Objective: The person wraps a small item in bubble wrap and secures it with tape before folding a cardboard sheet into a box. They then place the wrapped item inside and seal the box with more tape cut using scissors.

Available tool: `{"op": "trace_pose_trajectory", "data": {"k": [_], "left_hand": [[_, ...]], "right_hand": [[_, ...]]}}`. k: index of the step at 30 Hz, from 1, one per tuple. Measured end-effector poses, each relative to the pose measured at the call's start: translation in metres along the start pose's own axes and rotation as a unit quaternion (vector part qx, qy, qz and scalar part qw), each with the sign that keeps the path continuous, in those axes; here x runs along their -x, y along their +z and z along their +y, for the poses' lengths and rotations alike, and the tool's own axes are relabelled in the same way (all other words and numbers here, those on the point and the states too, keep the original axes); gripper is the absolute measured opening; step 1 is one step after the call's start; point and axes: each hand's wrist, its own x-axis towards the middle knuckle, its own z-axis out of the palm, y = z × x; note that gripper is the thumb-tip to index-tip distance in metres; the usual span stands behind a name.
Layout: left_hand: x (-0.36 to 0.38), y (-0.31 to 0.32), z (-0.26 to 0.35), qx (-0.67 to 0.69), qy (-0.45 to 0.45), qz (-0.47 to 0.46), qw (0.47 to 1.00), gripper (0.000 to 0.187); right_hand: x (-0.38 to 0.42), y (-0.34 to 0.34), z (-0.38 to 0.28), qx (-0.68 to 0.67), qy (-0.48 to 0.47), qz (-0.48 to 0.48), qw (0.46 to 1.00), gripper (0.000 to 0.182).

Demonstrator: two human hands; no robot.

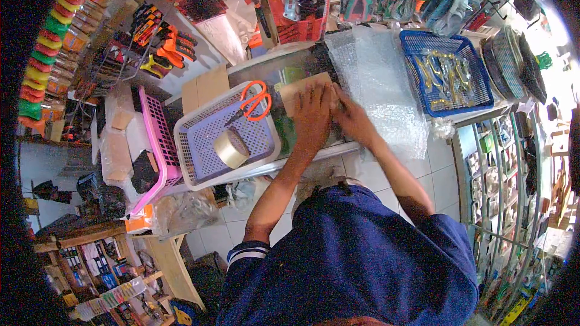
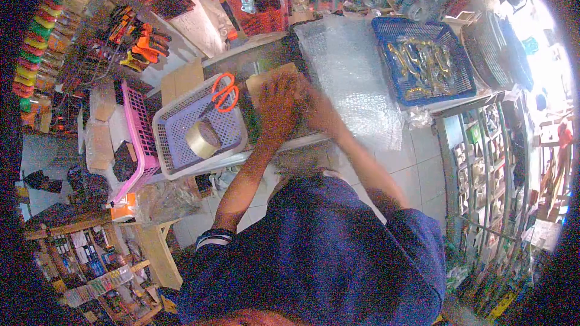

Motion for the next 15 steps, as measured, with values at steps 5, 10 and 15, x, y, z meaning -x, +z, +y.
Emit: {"op": "trace_pose_trajectory", "data": {"k": [5,10,15], "left_hand": [[0.001,0.002,0.001,-0.023,-0.003,0.003,1.0,0.064],[-0.011,-0.015,0.007,-0.022,-0.015,-0.026,0.999,0.067],[-0.001,0.006,-0.012,-0.047,0.033,-0.017,0.998,0.07]], "right_hand": [[0.016,0.005,0.002,0.015,0.042,-0.018,0.999,0.058],[0.008,-0.026,-0.03,0.009,0.177,-0.077,0.981,0.062],[0.007,0.009,0.018,-0.042,-0.064,0.026,0.997,0.064]]}}
